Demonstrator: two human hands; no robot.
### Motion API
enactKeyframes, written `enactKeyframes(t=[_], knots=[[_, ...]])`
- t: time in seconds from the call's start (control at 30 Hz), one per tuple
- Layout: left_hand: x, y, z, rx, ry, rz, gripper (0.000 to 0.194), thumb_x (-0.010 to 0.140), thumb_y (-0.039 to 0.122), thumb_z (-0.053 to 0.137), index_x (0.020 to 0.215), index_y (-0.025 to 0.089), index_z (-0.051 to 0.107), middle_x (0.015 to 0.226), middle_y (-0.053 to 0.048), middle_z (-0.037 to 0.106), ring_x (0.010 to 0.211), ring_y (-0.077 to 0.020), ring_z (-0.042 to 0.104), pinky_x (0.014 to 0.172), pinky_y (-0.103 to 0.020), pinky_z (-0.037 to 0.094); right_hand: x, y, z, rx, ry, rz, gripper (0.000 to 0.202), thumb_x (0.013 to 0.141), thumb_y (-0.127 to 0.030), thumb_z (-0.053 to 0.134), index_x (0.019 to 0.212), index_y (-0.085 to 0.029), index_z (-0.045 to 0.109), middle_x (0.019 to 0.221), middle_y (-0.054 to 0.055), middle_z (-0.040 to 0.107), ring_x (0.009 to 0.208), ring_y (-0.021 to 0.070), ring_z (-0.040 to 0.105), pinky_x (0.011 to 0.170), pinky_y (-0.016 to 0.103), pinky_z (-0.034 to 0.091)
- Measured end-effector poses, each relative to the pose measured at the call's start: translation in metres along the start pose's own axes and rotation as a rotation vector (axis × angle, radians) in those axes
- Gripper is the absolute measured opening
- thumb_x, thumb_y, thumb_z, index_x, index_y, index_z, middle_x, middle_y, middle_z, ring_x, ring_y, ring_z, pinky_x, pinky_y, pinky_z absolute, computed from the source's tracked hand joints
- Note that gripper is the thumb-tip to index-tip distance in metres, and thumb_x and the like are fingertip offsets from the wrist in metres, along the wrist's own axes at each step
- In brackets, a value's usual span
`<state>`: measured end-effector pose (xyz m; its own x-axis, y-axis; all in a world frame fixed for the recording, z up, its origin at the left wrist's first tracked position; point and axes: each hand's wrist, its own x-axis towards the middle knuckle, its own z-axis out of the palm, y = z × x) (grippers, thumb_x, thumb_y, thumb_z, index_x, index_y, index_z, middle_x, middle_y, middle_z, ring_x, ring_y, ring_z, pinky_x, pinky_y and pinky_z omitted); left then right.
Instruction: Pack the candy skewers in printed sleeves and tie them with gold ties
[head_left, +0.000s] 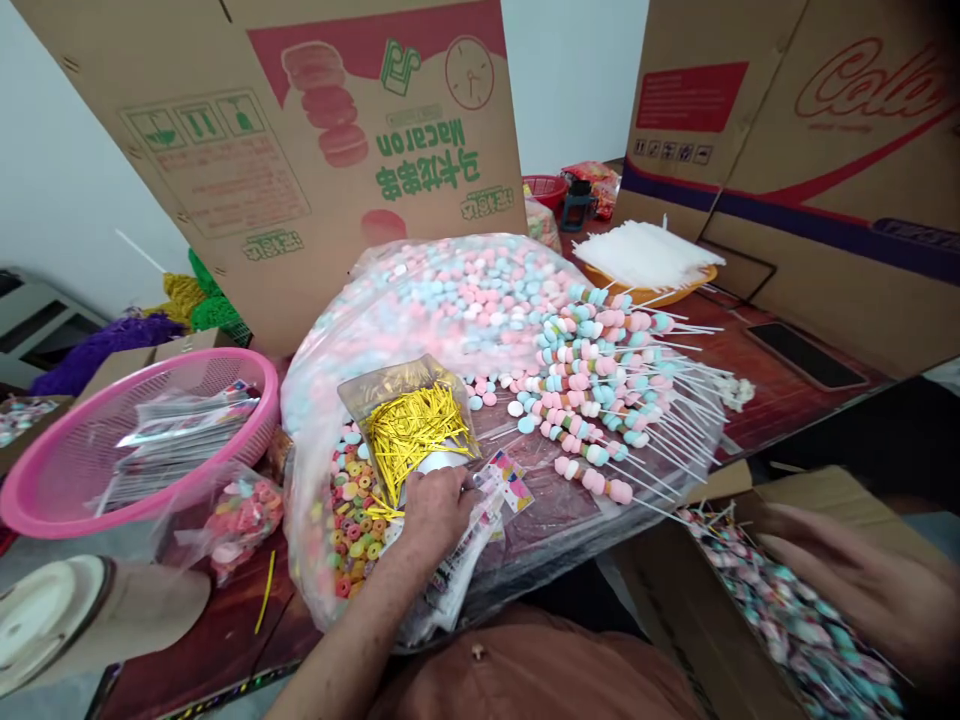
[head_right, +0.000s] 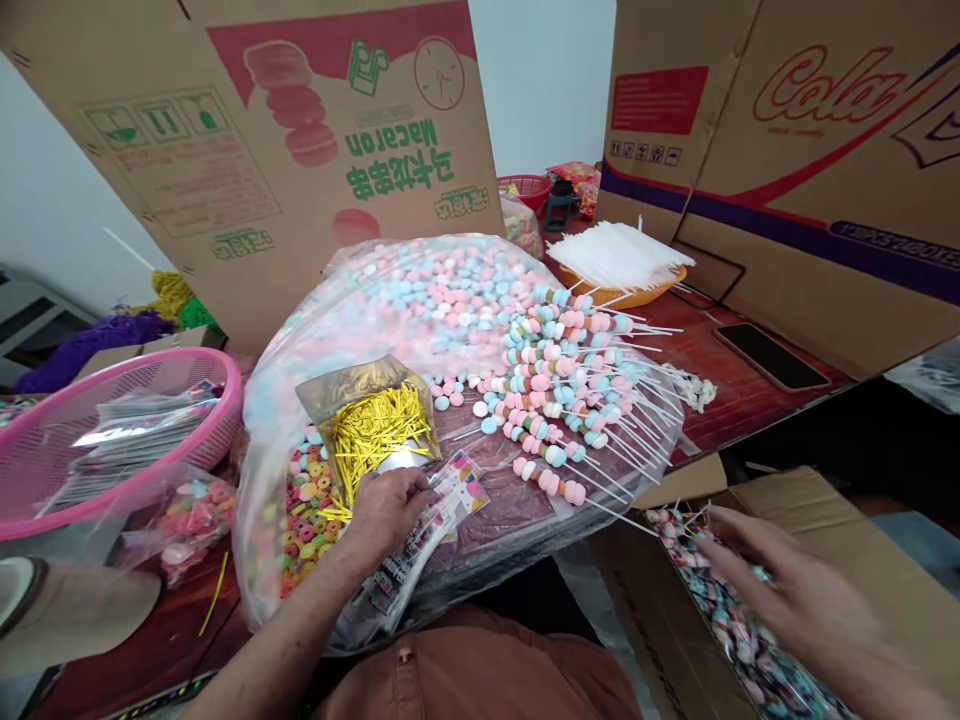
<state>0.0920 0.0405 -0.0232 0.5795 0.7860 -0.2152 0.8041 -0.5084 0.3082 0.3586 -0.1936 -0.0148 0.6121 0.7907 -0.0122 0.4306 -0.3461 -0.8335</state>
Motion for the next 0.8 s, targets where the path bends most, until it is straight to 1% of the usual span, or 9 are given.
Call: enactKeyframes(t=[0.1,0.2,0.27,0.33,0.47,0.57,0.63,0.73,0.8], knots=[[-0.01,-0.01,-0.019,-0.173,0.017,0.059,0.021,0.08,0.029,0.049,0.078,0.02,0.068,0.078,-0.004,0.068,0.074,-0.0188,0.058,0.068,-0.027,0.037,0.034,-0.045,0.064,0.023,-0.117,-0.265,0.029,0.076,-0.046,0.058,0.093,-0.023,0.065,0.098,0.009,0.065,0.095,0.0257,0.058,0.086,0.042,0.043],[-0.03,-0.02,-0.041,-0.368,-0.031,0.106,0.023,0.08,0.031,0.048,0.072,0.018,0.066,0.069,-0.002,0.064,0.066,-0.0158,0.055,0.06,-0.023,0.037,0.054,-0.102,0.132,0.115,-0.278,-0.48,0.033,0.071,-0.035,0.064,0.101,-0.021,0.062,0.102,0.007,0.063,0.101,0.0244,0.052,0.091,0.041,0.039],[-0.045,-0.025,-0.049,-0.415,-0.039,0.083,0.025,0.081,0.032,0.046,0.071,0.018,0.064,0.067,-0.001,0.062,0.064,-0.0152,0.053,0.059,-0.023,0.037,0.054,-0.13,0.167,0.214,-0.496,-0.453,0.017,0.072,-0.027,0.06,0.086,-0.019,0.064,0.081,0.002,0.064,0.079,0.0183,0.056,0.073,0.032,0.045],[-0.057,-0.027,-0.049,-0.399,0.051,0.033,0.02,0.079,0.032,0.05,0.081,0.018,0.064,0.076,-0.003,0.064,0.072,-0.0169,0.055,0.065,-0.024,0.038,0.048,-0.143,0.189,0.305,-0.601,-0.368,0.011,0.075,-0.024,0.054,0.069,-0.018,0.062,0.062,-0.002,0.057,0.061,0.0129,0.052,0.058,0.025,0.042],[-0.064,-0.024,-0.03,-0.514,0.176,-0.04,0.014,0.073,0.028,0.057,0.084,0.019,0.06,0.078,-0.002,0.063,0.072,-0.0167,0.054,0.066,-0.025,0.039,0.038,-0.138,0.201,0.465,-0.579,-0.272,0.009,0.073,-0.025,0.055,0.071,-0.018,0.059,0.063,-0.002,0.055,0.06,0.0114,0.048,0.056,0.023,0.038],[-0.06,-0.019,-0.018,-0.711,0.129,-0.069,0.014,0.075,0.029,0.054,0.066,0.018,0.055,0.061,0.001,0.056,0.06,-0.0134,0.049,0.058,-0.023,0.037,0.036,-0.128,0.193,0.591,-0.676,-0.188,0.02,0.071,-0.03,0.059,0.088,-0.018,0.058,0.068,-0.003,0.054,0.061,0.011,0.048,0.055,0.022,0.038],[-0.056,-0.018,-0.017,-0.797,0.064,-0.044,0.017,0.075,0.031,0.055,0.065,0.017,0.054,0.06,0.002,0.054,0.059,-0.0126,0.047,0.057,-0.022,0.037,0.035,-0.123,0.185,0.546,-0.725,-0.203,0.014,0.072,-0.03,0.058,0.08,-0.018,0.057,0.065,-0.004,0.051,0.06,0.0106,0.045,0.054,0.021,0.036],[-0.052,-0.016,-0.017,-0.862,0.001,0.015,0.02,0.077,0.034,0.054,0.067,0.016,0.056,0.062,0.001,0.053,0.06,-0.0123,0.046,0.058,-0.022,0.037,0.033,-0.117,0.175,0.318,-0.581,-0.335,0.023,0.077,-0.027,0.054,0.058,-0.018,0.045,0.059,-0.004,0.044,0.058,0.0102,0.04,0.054,0.022,0.031],[-0.049,-0.014,-0.016,-0.9,-0.008,0.035,0.018,0.075,0.035,0.057,0.073,0.016,0.056,0.066,0.0,0.055,0.063,-0.0126,0.047,0.058,-0.021,0.038,0.032,-0.112,0.171,0.221,-0.488,-0.375,0.03,0.079,-0.028,0.051,0.054,-0.018,0.037,0.056,-0.005,0.04,0.056,0.0096,0.036,0.053,0.023,0.027]])
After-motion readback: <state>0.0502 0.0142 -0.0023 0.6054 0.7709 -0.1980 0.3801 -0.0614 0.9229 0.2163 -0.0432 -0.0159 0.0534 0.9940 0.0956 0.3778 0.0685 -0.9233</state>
